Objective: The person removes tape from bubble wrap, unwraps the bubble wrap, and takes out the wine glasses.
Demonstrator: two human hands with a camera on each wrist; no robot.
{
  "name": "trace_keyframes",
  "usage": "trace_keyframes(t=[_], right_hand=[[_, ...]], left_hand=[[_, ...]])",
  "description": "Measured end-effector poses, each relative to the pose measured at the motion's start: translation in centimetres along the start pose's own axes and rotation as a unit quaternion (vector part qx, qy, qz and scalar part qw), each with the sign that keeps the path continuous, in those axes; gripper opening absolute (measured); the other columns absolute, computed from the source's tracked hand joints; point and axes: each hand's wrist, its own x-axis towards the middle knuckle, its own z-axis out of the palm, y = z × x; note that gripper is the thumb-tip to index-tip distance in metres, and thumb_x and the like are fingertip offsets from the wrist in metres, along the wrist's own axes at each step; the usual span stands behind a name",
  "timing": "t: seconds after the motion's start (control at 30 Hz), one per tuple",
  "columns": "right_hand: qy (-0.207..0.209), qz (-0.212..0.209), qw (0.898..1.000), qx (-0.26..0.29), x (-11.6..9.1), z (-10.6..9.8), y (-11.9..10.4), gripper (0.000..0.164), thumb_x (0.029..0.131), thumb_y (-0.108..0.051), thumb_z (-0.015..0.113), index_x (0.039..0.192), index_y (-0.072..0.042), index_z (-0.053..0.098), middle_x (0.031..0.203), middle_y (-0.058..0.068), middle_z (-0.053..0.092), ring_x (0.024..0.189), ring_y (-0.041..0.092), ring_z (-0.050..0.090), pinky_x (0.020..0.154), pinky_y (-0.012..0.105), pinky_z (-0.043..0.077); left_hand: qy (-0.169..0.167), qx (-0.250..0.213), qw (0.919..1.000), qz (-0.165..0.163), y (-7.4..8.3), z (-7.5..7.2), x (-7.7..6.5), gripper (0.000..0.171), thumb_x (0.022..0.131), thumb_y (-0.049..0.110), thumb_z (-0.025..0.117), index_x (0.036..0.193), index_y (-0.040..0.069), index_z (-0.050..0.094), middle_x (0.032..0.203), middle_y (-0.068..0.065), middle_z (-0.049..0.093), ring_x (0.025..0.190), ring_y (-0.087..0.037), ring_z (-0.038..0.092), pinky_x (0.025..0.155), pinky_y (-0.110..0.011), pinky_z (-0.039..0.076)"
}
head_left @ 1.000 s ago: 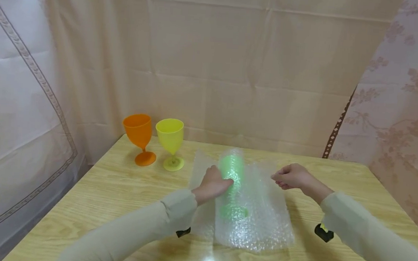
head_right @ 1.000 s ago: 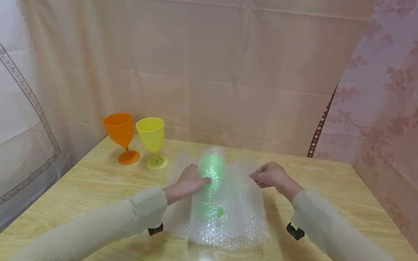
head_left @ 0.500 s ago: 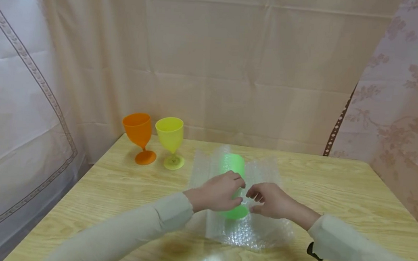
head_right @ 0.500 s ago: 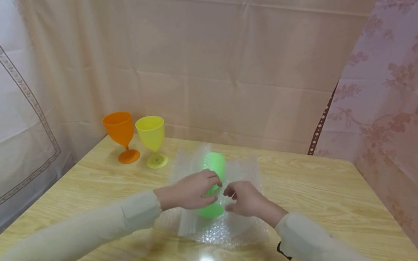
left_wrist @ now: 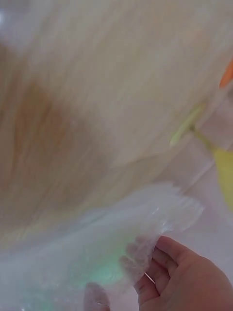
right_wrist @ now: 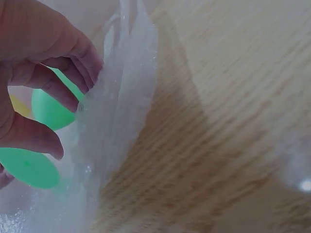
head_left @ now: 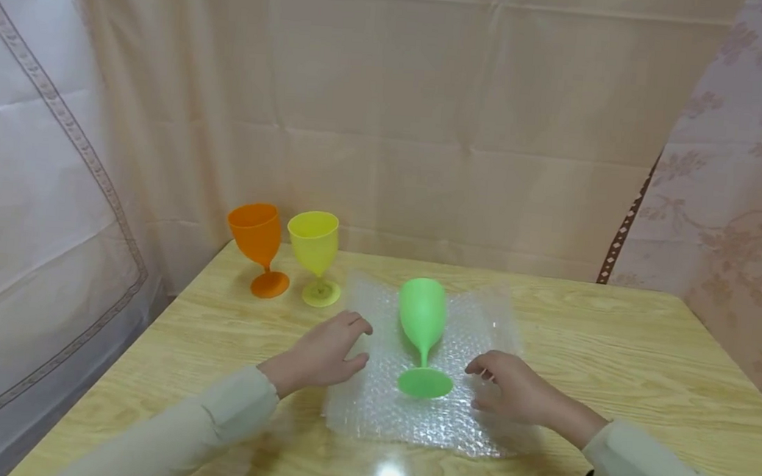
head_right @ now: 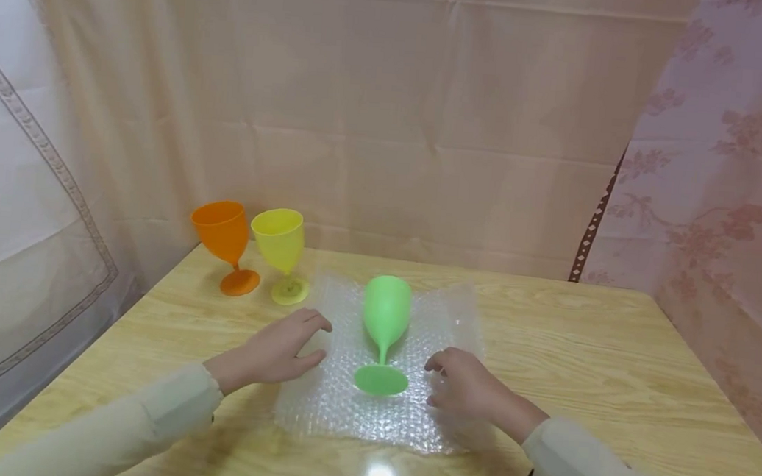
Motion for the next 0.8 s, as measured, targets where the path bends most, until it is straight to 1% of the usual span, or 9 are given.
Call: trace_keyframes(t=[0.1, 0.17, 0.33, 0.43, 0.53, 0.6, 0.7, 0.77, 0.8], right_hand=[[0.007, -0.004, 1.0, -0.015, -0.4, 0.2, 0.4, 0.04, 0.072, -0.016, 0.081, 0.104, 0.002, 0.063, 0.098, 0.012, 0.067, 0.085, 0.025, 0.063, 0.074, 0.031, 0.055], [0.007, 0.005, 1.0, -0.016, -0.6, 0.4, 0.4, 0.041, 0.072, -0.017, 0.081, 0.105, 0.0, 0.064, 0.1, 0.01, 0.067, 0.087, 0.025, 0.063, 0.076, 0.033, 0.055], [0.004, 0.005, 1.0, -0.023, -1.0, 1.0, 0.6, 0.042, 0.07, -0.016, 0.081, 0.106, -0.001, 0.064, 0.101, 0.009, 0.065, 0.089, 0.025, 0.062, 0.078, 0.037, 0.055], [0.003, 0.002, 0.999, -0.039, -1.0, 1.3, 0.6, 0.044, 0.069, -0.016, 0.081, 0.107, -0.001, 0.064, 0.101, 0.008, 0.063, 0.091, 0.024, 0.061, 0.08, 0.039, 0.055], [-0.003, 0.008, 0.999, -0.047, -1.1, 1.3, 0.6, 0.045, 0.069, -0.016, 0.081, 0.108, -0.001, 0.064, 0.103, 0.007, 0.063, 0.094, 0.024, 0.061, 0.083, 0.041, 0.055], [-0.008, 0.01, 0.999, -0.046, -1.1, 1.3, 0.5, 0.046, 0.07, -0.017, 0.081, 0.11, -0.001, 0.063, 0.105, 0.008, 0.063, 0.096, 0.025, 0.061, 0.084, 0.042, 0.055], [-0.012, 0.011, 0.999, -0.048, -1.2, 1.3, 0.4, 0.049, 0.07, -0.018, 0.081, 0.112, -0.002, 0.062, 0.108, 0.008, 0.064, 0.098, 0.025, 0.061, 0.085, 0.043, 0.054], [-0.012, 0.009, 0.999, -0.052, -1.1, 1.3, 0.4, 0.05, 0.07, -0.017, 0.082, 0.113, -0.002, 0.062, 0.109, 0.009, 0.064, 0.099, 0.026, 0.061, 0.086, 0.043, 0.055], [-0.012, 0.009, 0.998, -0.054, -1.1, 1.3, 0.4, 0.05, 0.069, -0.017, 0.082, 0.113, -0.002, 0.062, 0.109, 0.009, 0.064, 0.099, 0.026, 0.061, 0.086, 0.043, 0.055]], left_hand=[[0.0, -0.005, 0.9999, -0.009, -0.8, 0.4, -0.6, 0.035, 0.088, 0.02, 0.062, 0.116, -0.002, 0.059, 0.118, -0.015, 0.061, 0.111, -0.029, 0.057, 0.097, -0.041, 0.049], [0.002, -0.004, 0.9999, -0.011, -1.3, 0.7, -0.9, 0.036, 0.088, 0.02, 0.062, 0.115, -0.002, 0.059, 0.117, -0.015, 0.061, 0.111, -0.028, 0.057, 0.097, -0.041, 0.05], [0.002, -0.006, 0.9999, -0.009, -2.4, 1.4, -1.5, 0.033, 0.087, 0.018, 0.062, 0.112, -0.002, 0.06, 0.115, -0.015, 0.062, 0.109, -0.029, 0.057, 0.096, -0.042, 0.05], [-0.011, -0.011, 0.9998, -0.009, -2.7, 1.7, -1.4, 0.03, 0.087, 0.017, 0.062, 0.11, -0.001, 0.061, 0.112, -0.014, 0.063, 0.107, -0.028, 0.058, 0.094, -0.043, 0.05], [-0.037, -0.008, 0.9992, -0.015, -2.8, 1.8, -0.8, 0.027, 0.087, 0.019, 0.063, 0.107, 0.001, 0.063, 0.105, -0.011, 0.064, 0.099, -0.025, 0.059, 0.09, -0.041, 0.052], [-0.057, -0.024, 0.9972, -0.041, -2.7, 1.6, 0.1, 0.024, 0.087, 0.02, 0.063, 0.102, 0.002, 0.064, 0.098, -0.009, 0.065, 0.09, -0.022, 0.059, 0.083, -0.039, 0.053], [-0.071, -0.047, 0.9922, -0.091, -2.3, 1.0, 1.8, 0.023, 0.088, 0.023, 0.064, 0.098, 0.002, 0.065, 0.091, -0.009, 0.067, 0.08, -0.019, 0.059, 0.076, -0.036, 0.053], [-0.075, -0.071, 0.9862, -0.13, -2.0, 0.4, 3.1, 0.024, 0.088, 0.024, 0.063, 0.096, 0.001, 0.066, 0.09, -0.01, 0.069, 0.079, -0.02, 0.061, 0.074, -0.035, 0.053], [-0.079, -0.077, 0.9836, -0.143, -1.8, 0.1, 3.7, 0.027, 0.089, 0.025, 0.062, 0.098, 0.001, 0.065, 0.093, -0.011, 0.069, 0.081, -0.021, 0.062, 0.075, -0.035, 0.053]])
